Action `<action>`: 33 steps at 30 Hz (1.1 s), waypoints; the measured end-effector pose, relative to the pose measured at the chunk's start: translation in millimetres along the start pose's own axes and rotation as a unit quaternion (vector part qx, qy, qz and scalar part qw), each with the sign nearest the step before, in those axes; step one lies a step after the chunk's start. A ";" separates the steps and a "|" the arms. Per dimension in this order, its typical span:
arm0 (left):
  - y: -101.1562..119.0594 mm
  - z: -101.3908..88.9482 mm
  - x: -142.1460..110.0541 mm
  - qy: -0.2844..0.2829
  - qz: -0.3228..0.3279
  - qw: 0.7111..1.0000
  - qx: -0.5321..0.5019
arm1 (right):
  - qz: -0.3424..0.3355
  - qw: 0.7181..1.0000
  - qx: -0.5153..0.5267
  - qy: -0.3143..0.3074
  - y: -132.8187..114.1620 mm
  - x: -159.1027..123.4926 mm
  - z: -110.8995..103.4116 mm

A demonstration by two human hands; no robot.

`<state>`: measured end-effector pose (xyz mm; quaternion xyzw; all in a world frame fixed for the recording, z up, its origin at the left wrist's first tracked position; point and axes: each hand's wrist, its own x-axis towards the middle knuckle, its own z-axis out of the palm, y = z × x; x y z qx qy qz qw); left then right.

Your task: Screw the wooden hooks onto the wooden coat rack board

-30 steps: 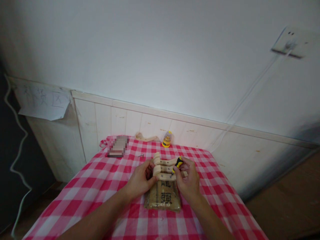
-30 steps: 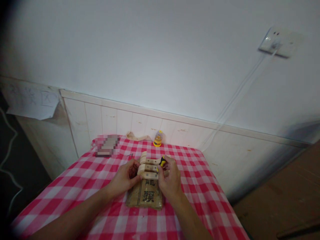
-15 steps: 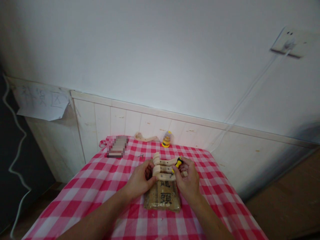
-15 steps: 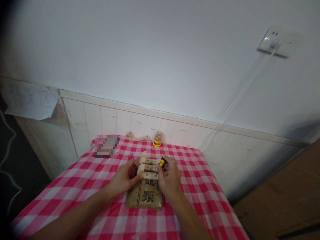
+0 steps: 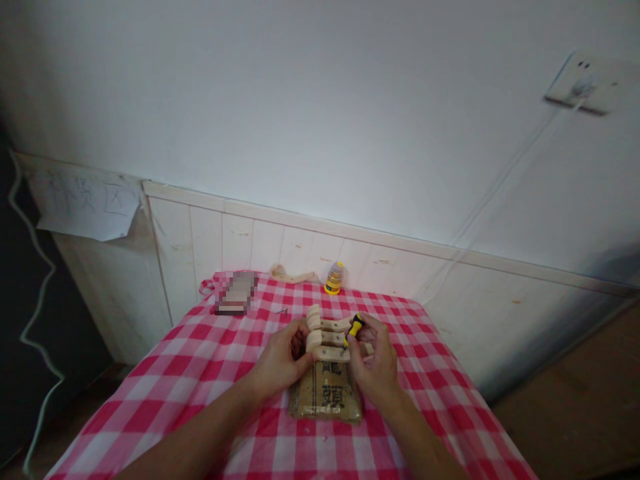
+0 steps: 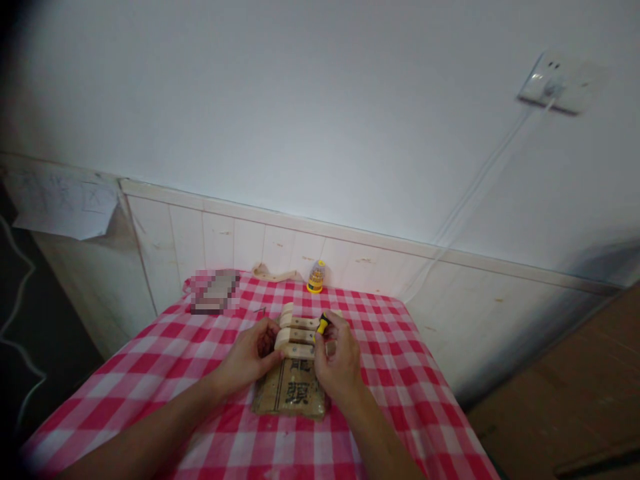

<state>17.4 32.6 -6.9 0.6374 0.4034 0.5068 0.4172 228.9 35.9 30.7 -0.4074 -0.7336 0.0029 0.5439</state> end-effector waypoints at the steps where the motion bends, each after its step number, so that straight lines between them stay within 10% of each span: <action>1: 0.4 0.1 0.0 0.001 -0.001 1.000 -0.001 | 0.001 1.000 -0.002 0.000 0.2 -0.3 0.2; 33: -1.0 -0.5 0.3 0.011 -0.016 1.000 0.017 | 0.010 0.999 -0.037 0.018 1.7 3.6 2.1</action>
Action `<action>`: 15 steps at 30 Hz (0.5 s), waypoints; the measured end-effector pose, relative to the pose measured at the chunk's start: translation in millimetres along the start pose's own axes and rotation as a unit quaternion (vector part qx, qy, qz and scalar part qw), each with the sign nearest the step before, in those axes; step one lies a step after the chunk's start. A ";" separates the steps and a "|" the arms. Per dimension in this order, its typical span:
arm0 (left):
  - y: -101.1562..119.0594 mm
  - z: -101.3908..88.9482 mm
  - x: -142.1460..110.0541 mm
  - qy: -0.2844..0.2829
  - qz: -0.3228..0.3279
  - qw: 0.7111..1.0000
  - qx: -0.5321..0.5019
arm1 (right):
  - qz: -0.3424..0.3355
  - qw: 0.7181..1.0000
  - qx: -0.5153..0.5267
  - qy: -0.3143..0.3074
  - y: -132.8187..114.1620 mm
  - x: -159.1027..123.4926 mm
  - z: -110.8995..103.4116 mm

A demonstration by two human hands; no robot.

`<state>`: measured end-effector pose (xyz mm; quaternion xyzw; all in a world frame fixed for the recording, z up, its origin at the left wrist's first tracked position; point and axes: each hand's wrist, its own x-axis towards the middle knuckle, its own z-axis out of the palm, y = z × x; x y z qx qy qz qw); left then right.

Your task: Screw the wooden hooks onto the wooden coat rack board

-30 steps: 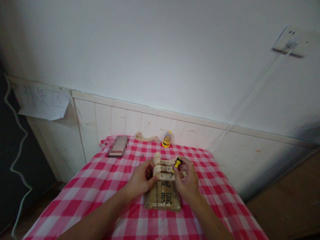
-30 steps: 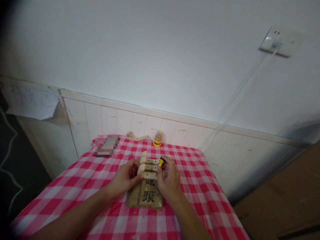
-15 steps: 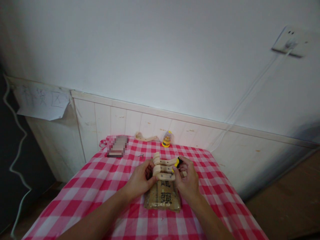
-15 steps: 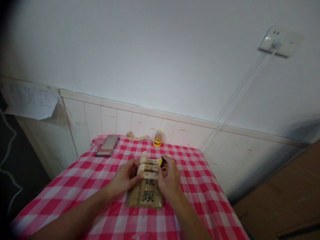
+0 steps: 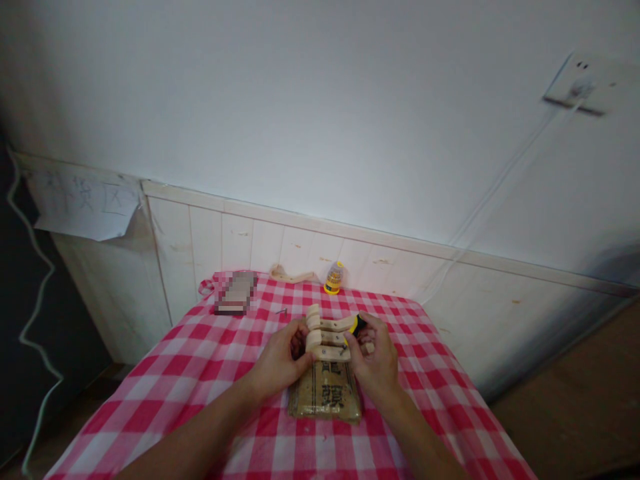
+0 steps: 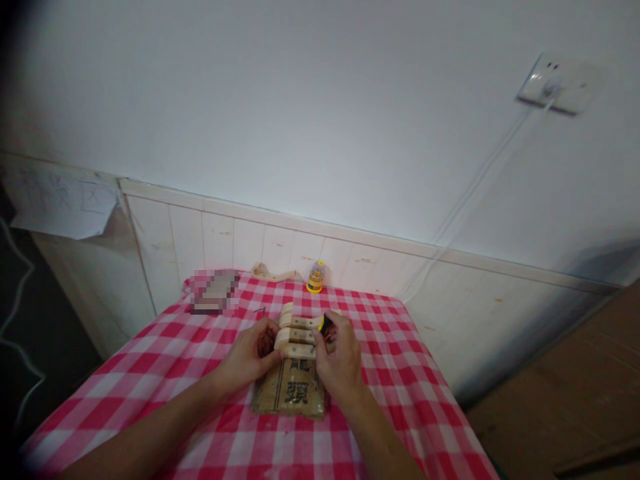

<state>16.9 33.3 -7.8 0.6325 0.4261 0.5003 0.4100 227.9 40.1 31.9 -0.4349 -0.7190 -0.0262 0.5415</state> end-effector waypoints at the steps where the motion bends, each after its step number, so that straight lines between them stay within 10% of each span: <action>1: 0.0 -0.1 0.0 0.001 -0.001 1.000 -0.001 | 0.000 1.000 0.001 0.000 0.2 -0.1 0.0; 15: 4.2 -0.2 -0.5 -0.004 -0.006 1.000 -0.008 | -0.035 0.998 0.031 0.033 -11.7 -10.2 14.8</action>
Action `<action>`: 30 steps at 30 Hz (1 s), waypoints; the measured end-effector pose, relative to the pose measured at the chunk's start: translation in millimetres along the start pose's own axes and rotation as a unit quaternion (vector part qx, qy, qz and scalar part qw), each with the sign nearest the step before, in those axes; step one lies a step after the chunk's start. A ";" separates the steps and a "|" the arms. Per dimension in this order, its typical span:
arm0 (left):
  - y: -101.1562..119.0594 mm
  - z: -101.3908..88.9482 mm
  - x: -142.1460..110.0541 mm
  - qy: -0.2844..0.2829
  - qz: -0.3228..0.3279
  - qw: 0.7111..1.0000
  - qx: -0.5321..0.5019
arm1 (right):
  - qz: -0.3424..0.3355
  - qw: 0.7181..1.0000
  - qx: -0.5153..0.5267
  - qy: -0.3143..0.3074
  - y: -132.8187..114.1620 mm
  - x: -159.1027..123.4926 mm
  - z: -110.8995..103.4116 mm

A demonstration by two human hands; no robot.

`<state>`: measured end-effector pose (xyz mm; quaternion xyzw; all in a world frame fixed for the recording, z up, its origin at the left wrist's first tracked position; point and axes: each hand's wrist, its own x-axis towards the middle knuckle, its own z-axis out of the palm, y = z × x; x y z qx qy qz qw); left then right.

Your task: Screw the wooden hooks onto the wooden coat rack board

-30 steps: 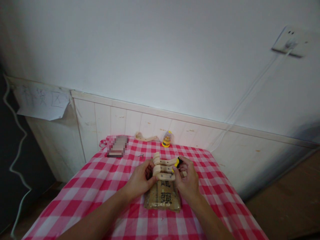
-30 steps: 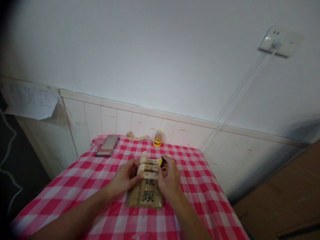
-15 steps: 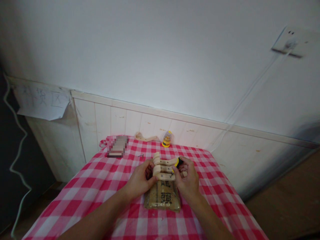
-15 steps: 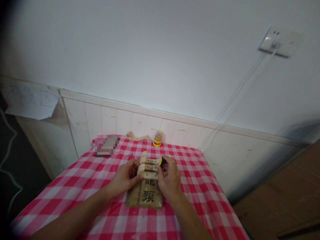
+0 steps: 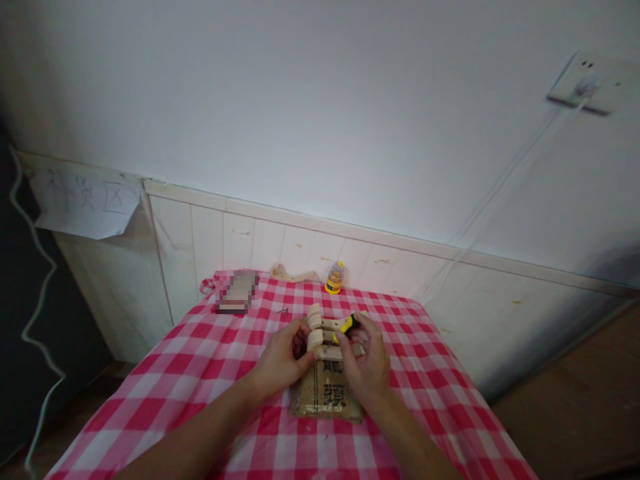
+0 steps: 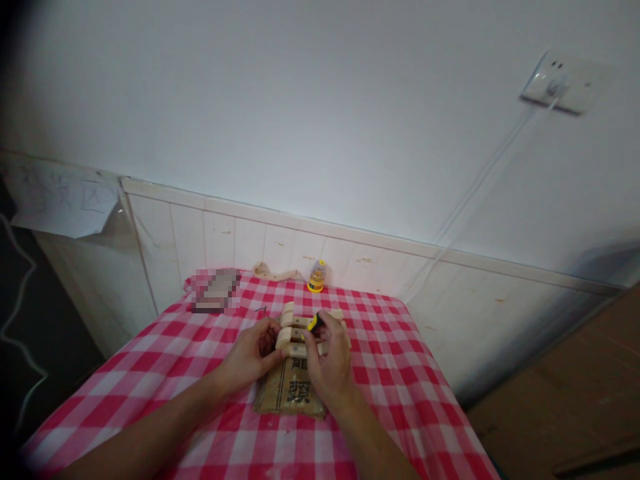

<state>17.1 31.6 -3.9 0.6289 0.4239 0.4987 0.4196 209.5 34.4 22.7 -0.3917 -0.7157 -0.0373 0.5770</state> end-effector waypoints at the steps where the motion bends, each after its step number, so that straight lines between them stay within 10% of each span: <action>1: -0.5 0.3 0.1 0.001 -0.001 1.000 0.001 | -0.004 1.000 0.005 -0.013 -0.2 -1.5 2.2; 30: -2.0 1.1 1.2 0.002 0.000 1.000 0.001 | 0.057 0.991 0.097 -0.068 2.7 -1.0 6.2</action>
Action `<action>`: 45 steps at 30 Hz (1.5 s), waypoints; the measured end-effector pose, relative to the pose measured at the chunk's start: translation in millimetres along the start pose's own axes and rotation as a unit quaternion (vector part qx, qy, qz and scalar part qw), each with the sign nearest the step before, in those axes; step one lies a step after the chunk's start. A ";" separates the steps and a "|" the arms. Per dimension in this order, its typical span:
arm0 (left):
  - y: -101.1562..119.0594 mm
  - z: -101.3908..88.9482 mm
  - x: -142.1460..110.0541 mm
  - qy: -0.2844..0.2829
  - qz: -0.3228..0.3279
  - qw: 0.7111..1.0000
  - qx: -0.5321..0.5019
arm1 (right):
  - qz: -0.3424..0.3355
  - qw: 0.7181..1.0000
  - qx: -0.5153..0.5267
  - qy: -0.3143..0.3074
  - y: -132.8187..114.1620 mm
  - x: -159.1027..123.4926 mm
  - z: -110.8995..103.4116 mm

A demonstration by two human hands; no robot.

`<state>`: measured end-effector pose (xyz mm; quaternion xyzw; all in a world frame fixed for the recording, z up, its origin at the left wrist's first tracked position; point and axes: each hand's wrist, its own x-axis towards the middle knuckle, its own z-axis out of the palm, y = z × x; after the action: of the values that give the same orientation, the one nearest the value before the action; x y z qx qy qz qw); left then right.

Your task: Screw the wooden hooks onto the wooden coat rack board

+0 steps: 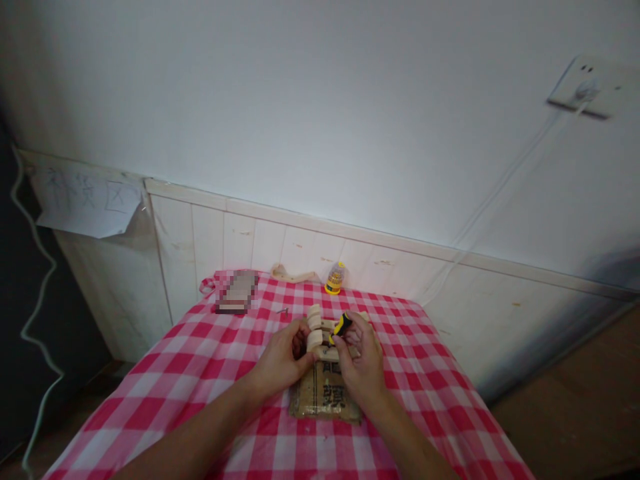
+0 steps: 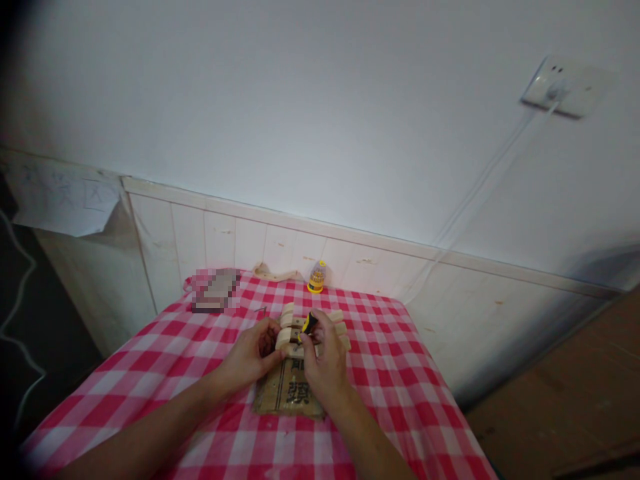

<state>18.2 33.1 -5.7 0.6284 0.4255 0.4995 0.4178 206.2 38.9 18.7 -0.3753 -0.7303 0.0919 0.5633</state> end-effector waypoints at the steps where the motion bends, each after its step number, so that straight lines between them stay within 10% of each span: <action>1: 0.0 -0.1 0.0 0.000 0.000 1.000 0.002 | -0.003 1.000 -0.009 0.002 0.0 0.2 -0.5; 45: 1.8 -1.3 -0.2 -0.003 0.003 1.000 0.006 | -0.033 0.999 -0.035 -0.008 0.7 -3.6 -0.4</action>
<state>17.1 32.6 -3.9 0.6336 0.4255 0.4961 0.4140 207.2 36.9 15.8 -0.3695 -0.7495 0.0508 0.5469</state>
